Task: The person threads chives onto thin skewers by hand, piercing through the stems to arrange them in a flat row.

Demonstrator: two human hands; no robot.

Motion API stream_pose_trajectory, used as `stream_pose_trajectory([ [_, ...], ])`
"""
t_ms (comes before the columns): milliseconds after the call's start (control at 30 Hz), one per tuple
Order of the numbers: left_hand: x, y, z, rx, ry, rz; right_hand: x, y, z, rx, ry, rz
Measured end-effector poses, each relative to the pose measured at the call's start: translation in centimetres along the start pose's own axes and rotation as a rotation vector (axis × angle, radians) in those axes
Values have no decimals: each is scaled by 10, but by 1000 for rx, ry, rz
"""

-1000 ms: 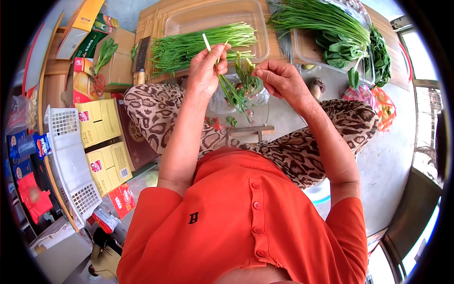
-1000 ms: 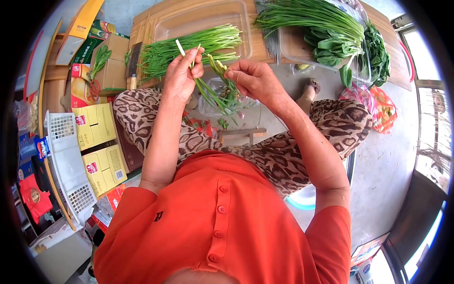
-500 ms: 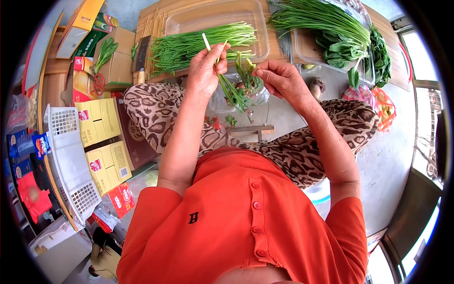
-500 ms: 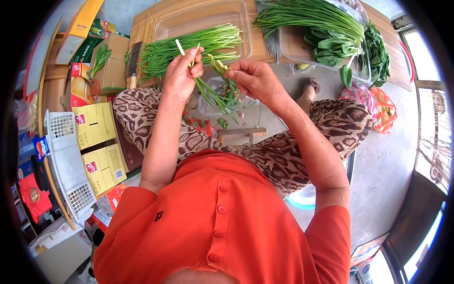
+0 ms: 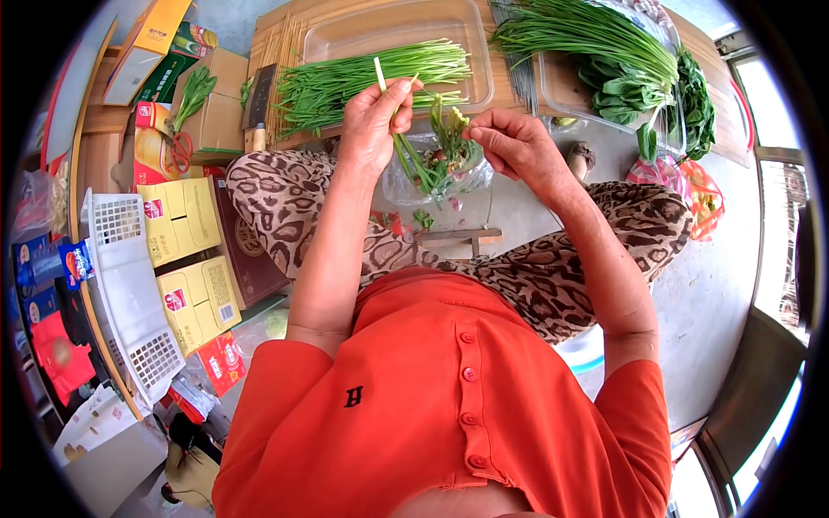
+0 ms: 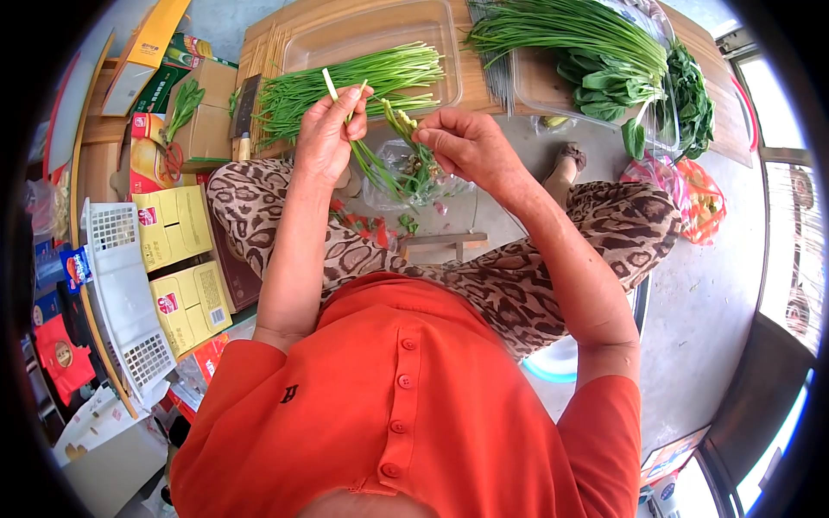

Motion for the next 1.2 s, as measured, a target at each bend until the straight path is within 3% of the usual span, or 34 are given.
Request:
stream_pose_trajectory([
  [967,-13,3,-9,43,-83,-63,-1,-1,-1,-24,-43,27],
  [1133,-13,1,-5,-229,-319,73,4,-4,2,-26,-63,60],
  [1200,-7,1,-1,-242,-345,92,6,-3,2,-23,-58,67],
])
Point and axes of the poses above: each hand's wrist, its own y-axis away from the middle knuckle, its own x-axis out of the back of the hand, z = x × y, the point moved 4 cm from there along -y, towards the middle knuckle, and after that the axes turned 1 degree about x, right-handed, at the moved point
